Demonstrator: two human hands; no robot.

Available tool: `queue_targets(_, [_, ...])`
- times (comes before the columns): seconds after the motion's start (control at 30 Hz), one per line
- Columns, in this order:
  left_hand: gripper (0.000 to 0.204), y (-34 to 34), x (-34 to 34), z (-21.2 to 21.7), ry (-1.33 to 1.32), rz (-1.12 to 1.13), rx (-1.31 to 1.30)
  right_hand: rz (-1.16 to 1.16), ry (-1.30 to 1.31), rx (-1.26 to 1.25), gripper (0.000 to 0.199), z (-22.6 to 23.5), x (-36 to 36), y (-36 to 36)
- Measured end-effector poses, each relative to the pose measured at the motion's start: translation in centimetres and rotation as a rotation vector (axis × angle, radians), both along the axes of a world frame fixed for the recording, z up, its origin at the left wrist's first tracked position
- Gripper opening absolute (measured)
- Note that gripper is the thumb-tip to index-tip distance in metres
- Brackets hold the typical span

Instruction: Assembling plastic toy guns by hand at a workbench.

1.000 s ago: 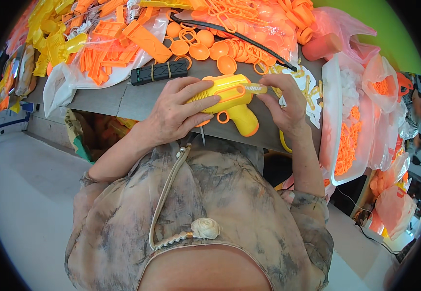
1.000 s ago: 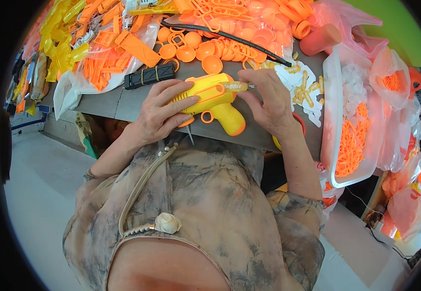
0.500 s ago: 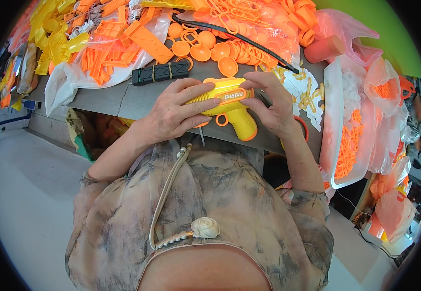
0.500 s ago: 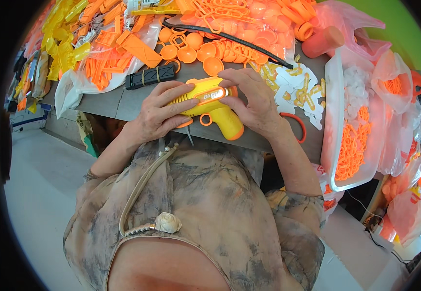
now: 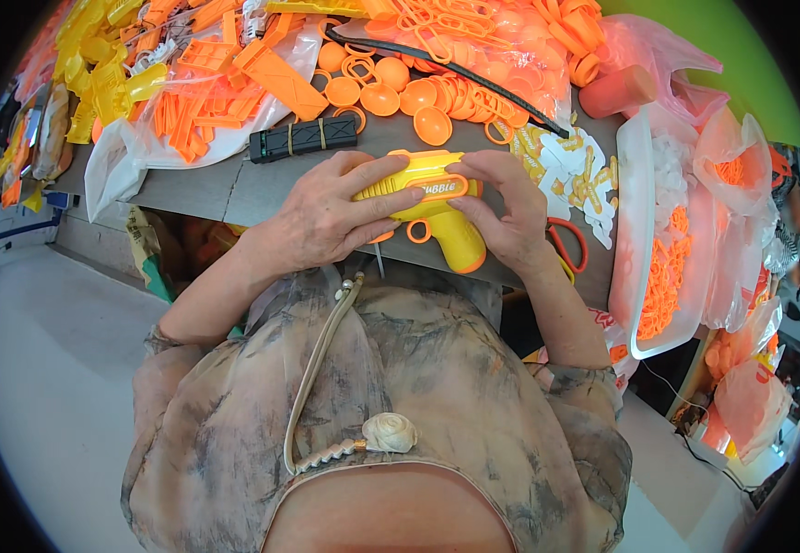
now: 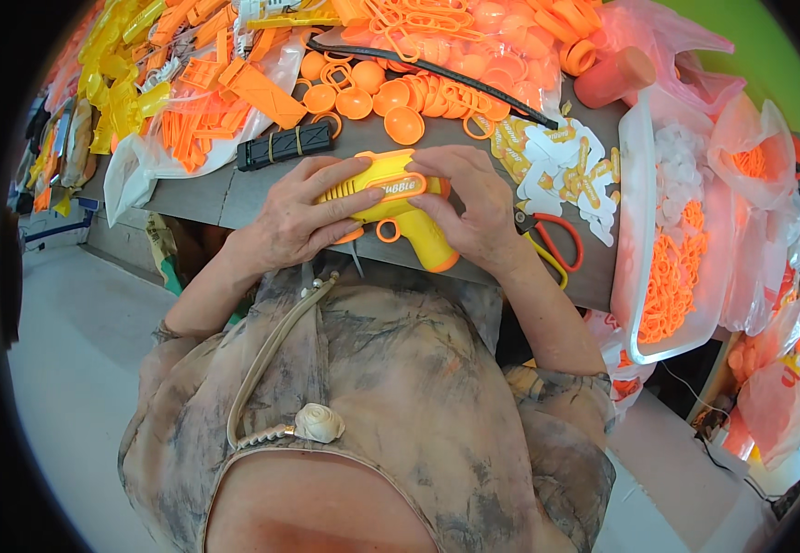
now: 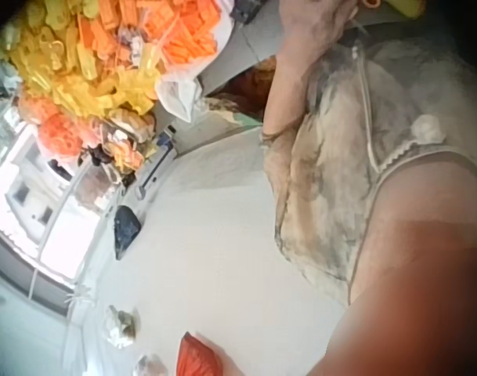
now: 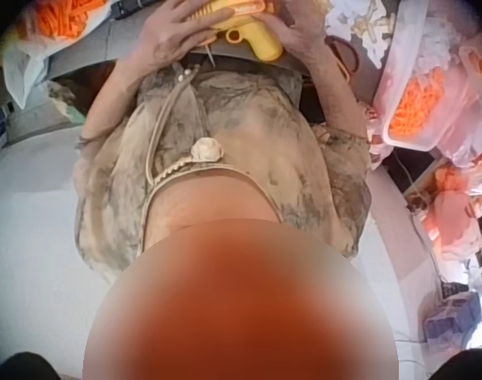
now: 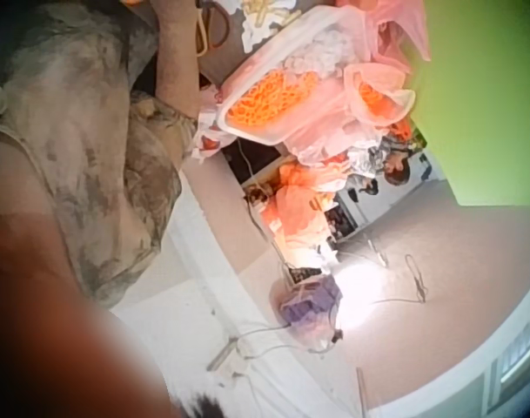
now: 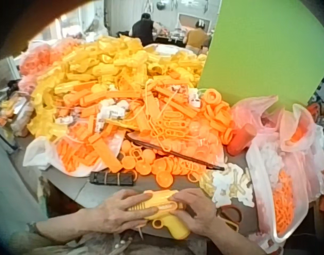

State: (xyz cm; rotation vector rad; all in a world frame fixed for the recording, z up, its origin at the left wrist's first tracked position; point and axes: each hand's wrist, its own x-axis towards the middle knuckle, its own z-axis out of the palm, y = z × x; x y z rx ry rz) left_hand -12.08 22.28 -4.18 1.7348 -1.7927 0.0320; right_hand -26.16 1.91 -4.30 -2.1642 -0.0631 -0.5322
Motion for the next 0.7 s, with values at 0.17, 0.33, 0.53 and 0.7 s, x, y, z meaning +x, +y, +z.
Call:
queue_targets(0.17, [0.047, 0.2, 0.1, 0.0, 0.026, -0.017, 0.028, -0.028, 0.061, 0.027, 0.023, 0.3, -0.4, 0.1])
queue_targets(0.33, [0.045, 0.1, 0.3, -0.3, 0.031, -0.028, 0.04, -0.09, 0.256, 0.886, 0.018, -0.7, 0.3, 1.8])
queue_targets(0.53, [0.051, -0.1, 0.2, -0.6, 0.014, -0.02, -0.011, -0.026, 0.246, 0.709, 0.021, -1.1, 0.3, 1.8])
queue_targets(0.7, [0.054, -0.1, 0.3, -0.6, -0.021, -0.023, 0.002, -0.035, 0.237, 0.544, 0.021, -1.4, 0.5, 1.9])
